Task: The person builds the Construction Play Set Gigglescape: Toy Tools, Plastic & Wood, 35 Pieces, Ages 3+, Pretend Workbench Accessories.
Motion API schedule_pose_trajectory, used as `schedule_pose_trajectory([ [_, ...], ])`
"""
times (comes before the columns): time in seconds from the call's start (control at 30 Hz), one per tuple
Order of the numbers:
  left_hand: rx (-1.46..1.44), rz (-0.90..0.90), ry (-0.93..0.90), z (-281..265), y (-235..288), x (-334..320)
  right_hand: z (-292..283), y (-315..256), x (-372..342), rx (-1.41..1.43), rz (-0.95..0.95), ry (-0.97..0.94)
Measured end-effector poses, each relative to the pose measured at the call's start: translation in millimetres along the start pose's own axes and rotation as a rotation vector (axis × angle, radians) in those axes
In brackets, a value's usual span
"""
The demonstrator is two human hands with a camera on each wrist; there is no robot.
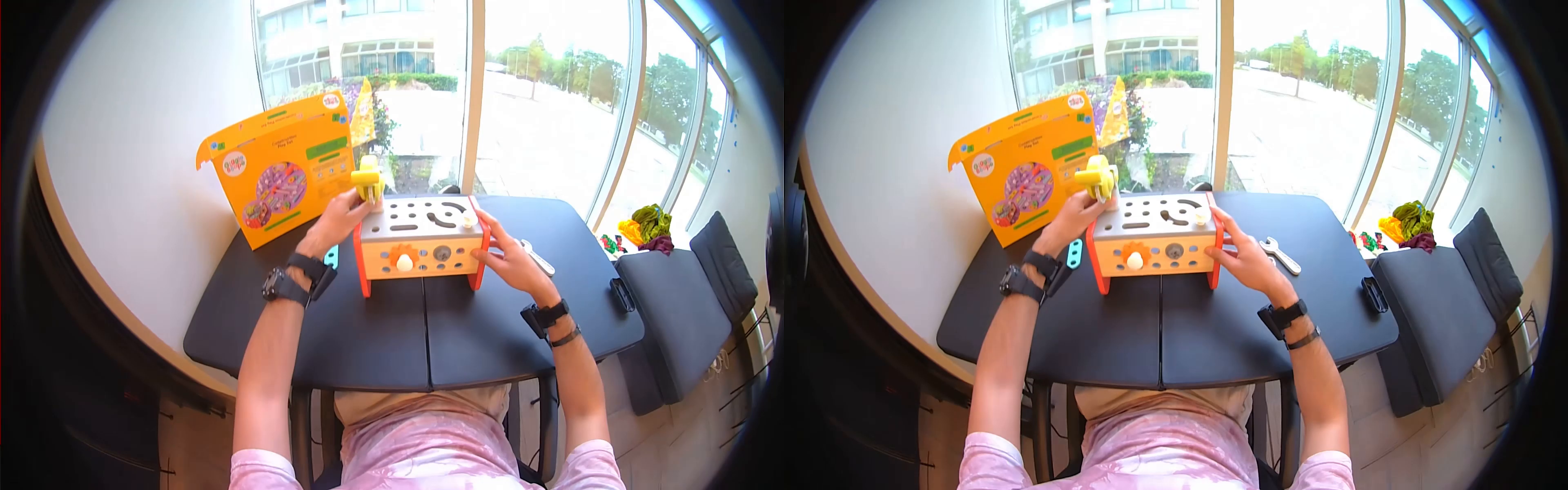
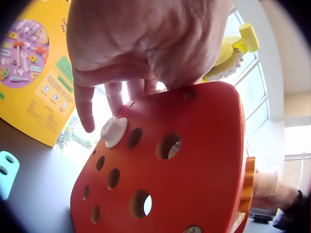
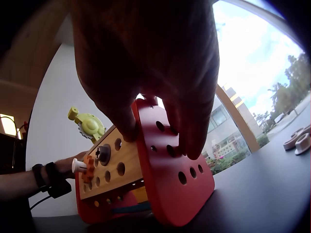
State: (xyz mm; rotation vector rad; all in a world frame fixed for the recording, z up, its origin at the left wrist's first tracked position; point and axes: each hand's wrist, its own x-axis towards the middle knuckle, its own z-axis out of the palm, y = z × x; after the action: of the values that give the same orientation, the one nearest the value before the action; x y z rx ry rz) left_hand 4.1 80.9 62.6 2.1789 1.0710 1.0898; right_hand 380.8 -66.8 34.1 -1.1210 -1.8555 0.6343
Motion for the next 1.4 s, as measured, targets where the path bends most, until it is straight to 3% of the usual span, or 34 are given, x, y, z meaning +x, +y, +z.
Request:
schedule_pose_trajectory([
  [0.1,-0.104,-0.045,-0.017,2.8,3.4,-7.4,-3.8,-0.1,1.7,-0.045,-0.028,-0.016],
  [0.47,-0.008,-0.058,0.011,19.1,17.4,-29.4,-20.4,14.9,24.2,-0.259,0.035,0.013],
  [0.8,0.066,0.032,-0.134,12.1,42.6,-52.1,-25.7,49.0,66.0,-0.498,0.096,0.063],
  [0.93,0.141,-0.016,-0.161,11.8,63.7,-56.1,-23.9,51.2,79.9,-0.484,0.073,0.078],
  [1.2,0.15,-0.061,-0.094,24.0,55.5,-46.6,-19.6,82.5,119.4,-0.498,0.06,0.074],
  [1.4,0.172,-0.096,-0.079,27.5,58.9,-41.8,-15.8,71.3,127.2,-0.498,0.171,0.085],
])
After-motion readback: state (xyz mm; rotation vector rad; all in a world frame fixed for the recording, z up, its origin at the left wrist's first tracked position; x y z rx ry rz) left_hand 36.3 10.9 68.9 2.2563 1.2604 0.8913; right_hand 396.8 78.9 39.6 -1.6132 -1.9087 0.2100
